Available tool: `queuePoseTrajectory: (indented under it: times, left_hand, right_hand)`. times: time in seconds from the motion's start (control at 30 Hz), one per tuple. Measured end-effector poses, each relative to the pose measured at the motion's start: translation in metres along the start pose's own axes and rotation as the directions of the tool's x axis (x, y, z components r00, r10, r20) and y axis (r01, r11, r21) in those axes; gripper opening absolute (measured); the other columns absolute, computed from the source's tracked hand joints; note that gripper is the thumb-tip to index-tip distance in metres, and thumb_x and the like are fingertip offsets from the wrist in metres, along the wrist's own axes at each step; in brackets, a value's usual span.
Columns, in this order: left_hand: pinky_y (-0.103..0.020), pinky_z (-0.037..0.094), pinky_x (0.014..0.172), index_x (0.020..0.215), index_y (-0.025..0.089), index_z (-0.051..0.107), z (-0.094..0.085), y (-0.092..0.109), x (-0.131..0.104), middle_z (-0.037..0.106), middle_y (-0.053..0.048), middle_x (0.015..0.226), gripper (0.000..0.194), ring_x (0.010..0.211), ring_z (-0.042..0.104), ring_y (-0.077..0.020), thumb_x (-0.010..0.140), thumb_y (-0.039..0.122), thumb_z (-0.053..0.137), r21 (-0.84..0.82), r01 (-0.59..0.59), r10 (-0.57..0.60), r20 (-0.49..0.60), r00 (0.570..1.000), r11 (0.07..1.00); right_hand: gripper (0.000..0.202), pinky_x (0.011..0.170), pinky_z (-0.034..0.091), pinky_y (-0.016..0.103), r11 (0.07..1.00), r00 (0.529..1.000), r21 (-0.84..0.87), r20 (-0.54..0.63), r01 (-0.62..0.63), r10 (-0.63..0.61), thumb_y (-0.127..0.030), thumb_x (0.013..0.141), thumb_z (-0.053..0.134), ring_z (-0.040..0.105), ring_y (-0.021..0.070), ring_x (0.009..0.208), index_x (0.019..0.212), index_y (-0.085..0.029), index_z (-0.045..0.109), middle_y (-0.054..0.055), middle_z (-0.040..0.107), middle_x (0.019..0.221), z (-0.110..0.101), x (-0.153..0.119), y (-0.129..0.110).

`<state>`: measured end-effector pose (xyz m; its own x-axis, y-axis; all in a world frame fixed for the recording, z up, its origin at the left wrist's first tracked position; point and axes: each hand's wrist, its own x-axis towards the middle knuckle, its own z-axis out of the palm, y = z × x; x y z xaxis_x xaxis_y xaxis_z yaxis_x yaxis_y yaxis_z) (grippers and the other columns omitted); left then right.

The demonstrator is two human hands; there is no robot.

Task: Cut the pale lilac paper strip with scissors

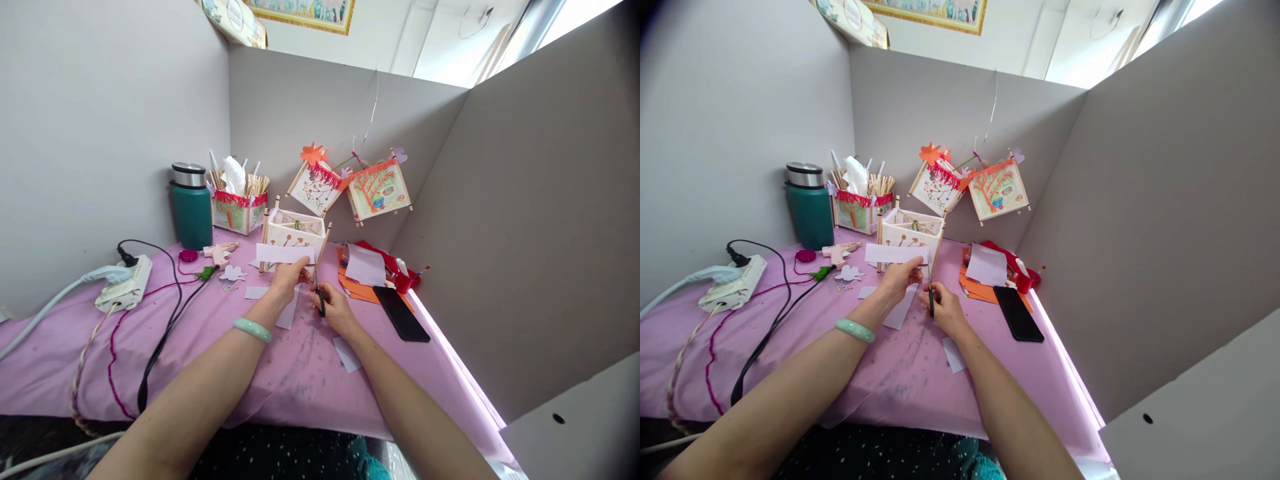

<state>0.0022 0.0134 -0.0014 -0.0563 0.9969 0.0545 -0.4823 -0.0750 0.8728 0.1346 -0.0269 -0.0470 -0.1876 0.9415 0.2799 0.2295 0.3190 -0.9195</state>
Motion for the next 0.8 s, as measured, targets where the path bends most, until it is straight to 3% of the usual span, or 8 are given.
queuePoseTrajectory:
  times: [0.8]
  left_hand:
    - [-0.025,0.042,0.046,0.068,0.013,0.058,0.0053,0.0028,-0.0088,0.055,0.000,0.048,0.016,0.040,0.048,-0.0101,0.062,0.022,0.069,0.042,0.018,-0.019,0.026,0.999,0.999]
  right_hand:
    - [0.032,0.053,0.043,0.025,1.000,0.999,-0.015,-0.034,-0.007,0.006,-0.046,0.076,0.064,0.053,0.0134,0.053,0.095,-0.020,0.058,-0.004,0.056,0.062,-0.0017,0.0011,0.0011]
